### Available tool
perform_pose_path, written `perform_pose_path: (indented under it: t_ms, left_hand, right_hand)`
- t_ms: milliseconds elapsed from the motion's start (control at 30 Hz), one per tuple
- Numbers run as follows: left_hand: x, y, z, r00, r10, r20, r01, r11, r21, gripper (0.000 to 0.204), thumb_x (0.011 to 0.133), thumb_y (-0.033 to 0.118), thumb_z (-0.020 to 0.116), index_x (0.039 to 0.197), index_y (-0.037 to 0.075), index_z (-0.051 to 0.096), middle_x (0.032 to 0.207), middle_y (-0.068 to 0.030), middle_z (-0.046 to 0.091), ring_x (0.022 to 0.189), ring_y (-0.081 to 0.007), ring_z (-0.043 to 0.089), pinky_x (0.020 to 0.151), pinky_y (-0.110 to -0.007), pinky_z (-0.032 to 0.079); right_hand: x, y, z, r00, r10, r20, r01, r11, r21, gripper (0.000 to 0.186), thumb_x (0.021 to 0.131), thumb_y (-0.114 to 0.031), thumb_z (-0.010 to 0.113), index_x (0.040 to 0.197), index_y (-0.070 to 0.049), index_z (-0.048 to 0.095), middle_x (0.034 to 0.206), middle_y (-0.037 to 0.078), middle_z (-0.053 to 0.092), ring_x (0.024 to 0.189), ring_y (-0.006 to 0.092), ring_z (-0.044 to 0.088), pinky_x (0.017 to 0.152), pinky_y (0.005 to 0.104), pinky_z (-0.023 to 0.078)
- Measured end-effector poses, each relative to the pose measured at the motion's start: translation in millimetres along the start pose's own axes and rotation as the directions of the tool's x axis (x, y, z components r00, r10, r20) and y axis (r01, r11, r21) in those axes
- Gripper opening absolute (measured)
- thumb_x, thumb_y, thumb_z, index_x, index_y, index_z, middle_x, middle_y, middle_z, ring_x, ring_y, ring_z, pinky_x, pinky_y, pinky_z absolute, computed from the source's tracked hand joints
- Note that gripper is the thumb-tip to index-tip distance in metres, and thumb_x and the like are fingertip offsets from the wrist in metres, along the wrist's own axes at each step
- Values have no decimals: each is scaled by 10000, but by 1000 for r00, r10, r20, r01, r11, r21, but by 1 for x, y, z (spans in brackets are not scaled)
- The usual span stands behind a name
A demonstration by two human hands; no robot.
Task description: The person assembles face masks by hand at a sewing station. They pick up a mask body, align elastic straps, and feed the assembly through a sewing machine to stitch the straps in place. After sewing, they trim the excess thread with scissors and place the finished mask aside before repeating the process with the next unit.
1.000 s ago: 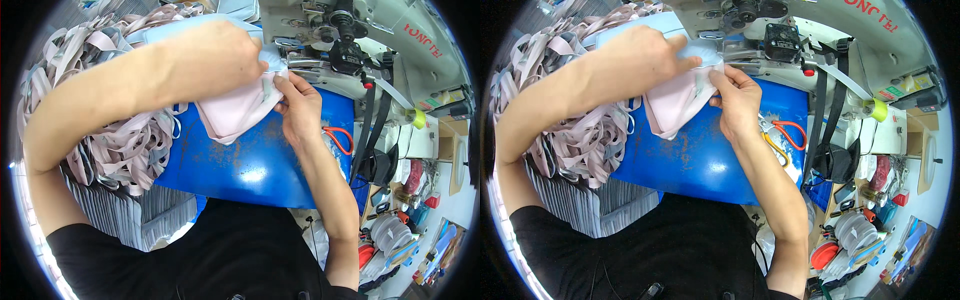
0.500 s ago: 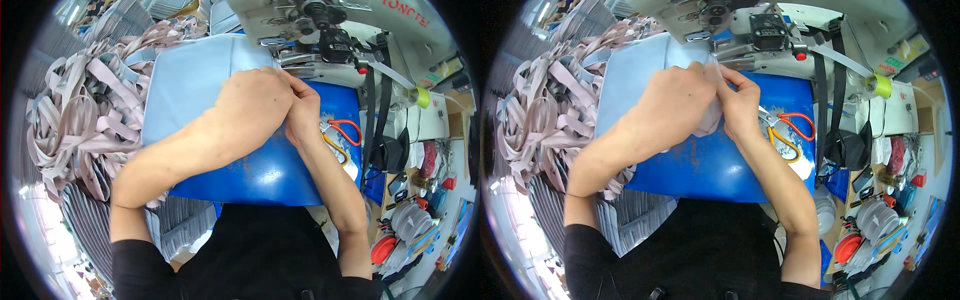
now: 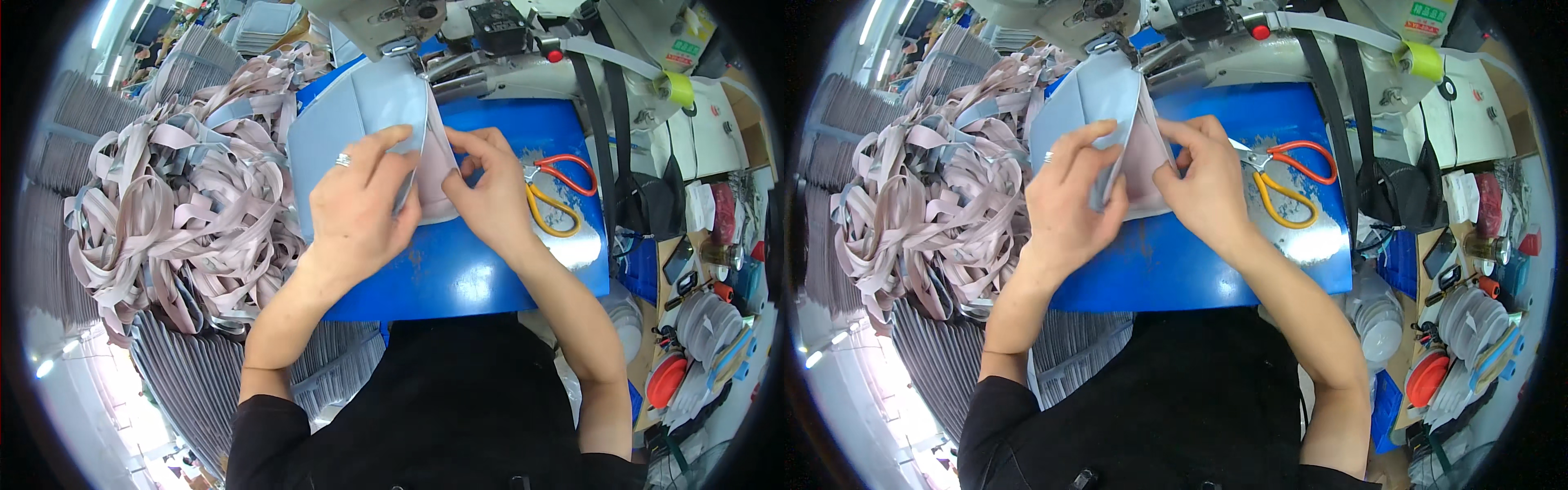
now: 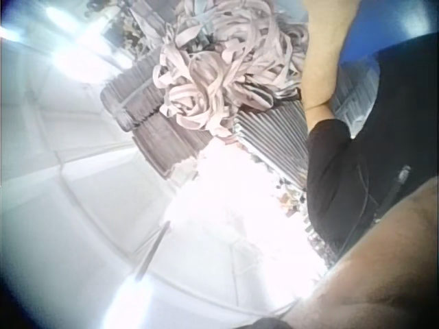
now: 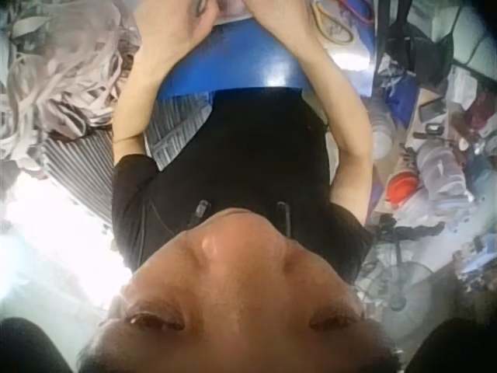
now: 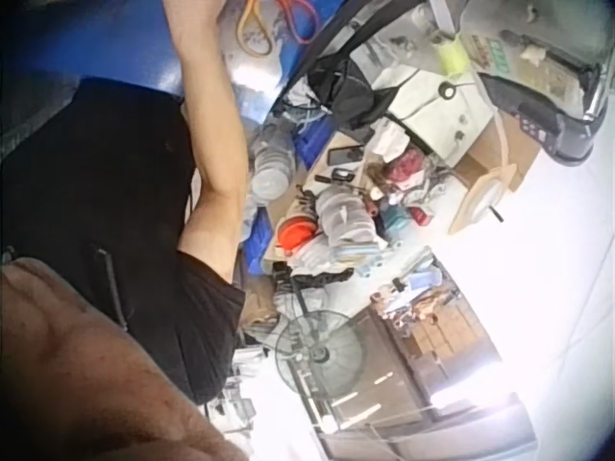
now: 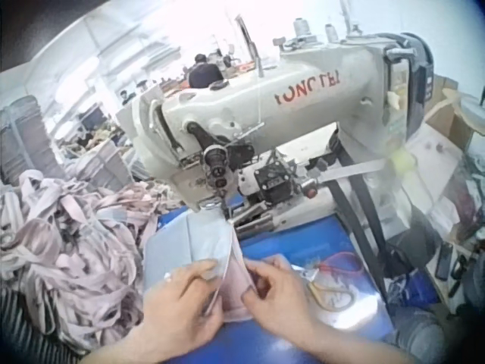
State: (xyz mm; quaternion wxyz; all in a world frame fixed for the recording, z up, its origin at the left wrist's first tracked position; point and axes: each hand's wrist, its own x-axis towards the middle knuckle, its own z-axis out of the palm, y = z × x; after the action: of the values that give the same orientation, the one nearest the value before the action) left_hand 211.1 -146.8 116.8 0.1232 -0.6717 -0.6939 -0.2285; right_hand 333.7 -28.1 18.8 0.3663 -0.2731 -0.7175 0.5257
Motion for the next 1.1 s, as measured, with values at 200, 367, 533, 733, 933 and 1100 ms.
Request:
perform_pose_path:
  t_ms: [200, 367, 533, 733, 933, 1100]
  left_hand:
    - [-5, 0, 30, 975, 189, -121, -199, 976, -82, 263, 700, -68, 779, 940, 4, 699, 1021, -96, 766, 854, -269, 715, 720, -363, 574]
    - [3, -6, 40, 959, 222, -178, -242, 966, -94, 243, 698, -69, 762, 928, -17, 703, 1005, -103, 749, 847, -272, 706, 705, -358, 573]
    - [24, -28, 37, 958, 257, -128, -266, 963, -55, 218, 729, -35, 744, 942, -18, 698, 994, -92, 736, 819, -264, 686, 683, -363, 551]
    - [49, -56, 33, 964, 261, -50, -263, 964, -43, 202, 772, 4, 728, 972, 17, 699, 983, -98, 733, 830, -287, 678, 703, -395, 534]
    - [25, -42, 46, 962, 192, -193, -231, 952, -203, 164, 803, -17, 762, 941, 24, 684, 1010, -117, 755, 966, -321, 722, 854, -392, 571]
    - [-27, -47, 59, 984, -178, 4, 177, 978, -112, 697, 820, 31, 789, 1461, -23, 523, 1322, -248, 641, 1262, -444, 587, 1065, -472, 488]
  right_hand:
    - [-24, -7, -9, 938, 337, 87, -340, 836, 430, 214, 909, -58, 734, 1107, -1, 792, 870, 28, 620, 702, 80, 588, 576, 238, 530]
    - [-14, -12, 0, 910, 381, 164, -398, 691, 603, 208, 958, -68, 720, 1144, 4, 776, 802, -11, 660, 672, 47, 598, 570, 216, 545]
    - [15, -10, 11, 905, 383, 185, -409, 666, 624, 231, 966, -85, 726, 1175, 10, 759, 774, -32, 657, 668, 27, 591, 579, 210, 547]
    - [49, -9, 29, 912, 393, 116, -366, 658, 658, 203, 959, -99, 732, 1122, 18, 765, 787, -37, 659, 689, 22, 590, 587, 212, 543]
    - [68, 0, 45, 903, 430, -10, -296, 638, 710, 145, 912, -59, 754, 1022, 32, 782, 769, -26, 662, 700, 28, 584, 602, 201, 460]
    - [71, -6, 47, 898, 426, -112, -280, 747, 603, 268, 830, -127, 817, 992, 81, 774, 923, 107, 777, 765, 116, 676, 692, 271, 522]
